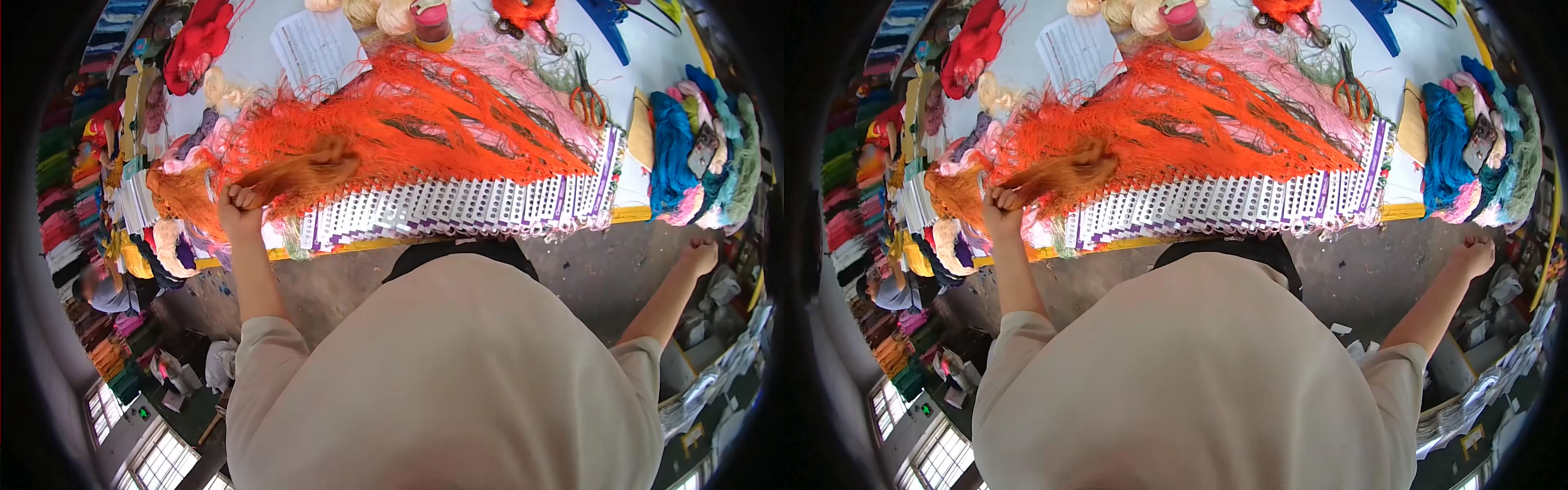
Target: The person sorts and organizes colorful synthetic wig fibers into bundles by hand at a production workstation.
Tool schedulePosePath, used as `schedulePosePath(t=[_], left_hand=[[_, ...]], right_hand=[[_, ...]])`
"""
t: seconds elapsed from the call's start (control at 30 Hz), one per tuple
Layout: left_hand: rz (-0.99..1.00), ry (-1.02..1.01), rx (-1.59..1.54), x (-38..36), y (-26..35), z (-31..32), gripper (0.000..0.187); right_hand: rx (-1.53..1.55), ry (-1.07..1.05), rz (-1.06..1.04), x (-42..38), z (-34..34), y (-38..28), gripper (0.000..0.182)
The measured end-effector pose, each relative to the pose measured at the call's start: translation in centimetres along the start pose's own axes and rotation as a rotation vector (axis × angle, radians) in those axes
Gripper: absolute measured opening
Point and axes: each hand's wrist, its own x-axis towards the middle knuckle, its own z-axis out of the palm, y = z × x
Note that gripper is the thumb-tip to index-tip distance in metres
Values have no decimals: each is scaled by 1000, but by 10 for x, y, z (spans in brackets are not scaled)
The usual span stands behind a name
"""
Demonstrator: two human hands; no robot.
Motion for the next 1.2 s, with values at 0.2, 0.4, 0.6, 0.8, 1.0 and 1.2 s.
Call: schedulePosePath(t=[0.2, 0.4, 0.6, 0.8, 1.0, 1.2], left_hand=[[-623, -152, 429, -24, -170, 21, 22], [-567, -279, 1208, -66, -292, 40, 21], [-227, -526, 1664, -58, -346, 21, 19], [-529, -339, 1151, -58, -351, 41, 10], [-719, -407, 990, -50, -344, 55, 8], [-622, -397, 1249, -39, -357, 48, 8]], right_hand=[[-590, -567, 66, -134, 117, 191, 25], [-1127, -1089, 12, -288, 204, 292, 14], [-1340, -1135, -262, -299, 223, 311, 12], [-1210, -1157, -177, -297, 229, 307, 12], [-1206, -1141, 87, -291, 239, 303, 14], [-1179, -1167, 158, -286, 237, 309, 14]])
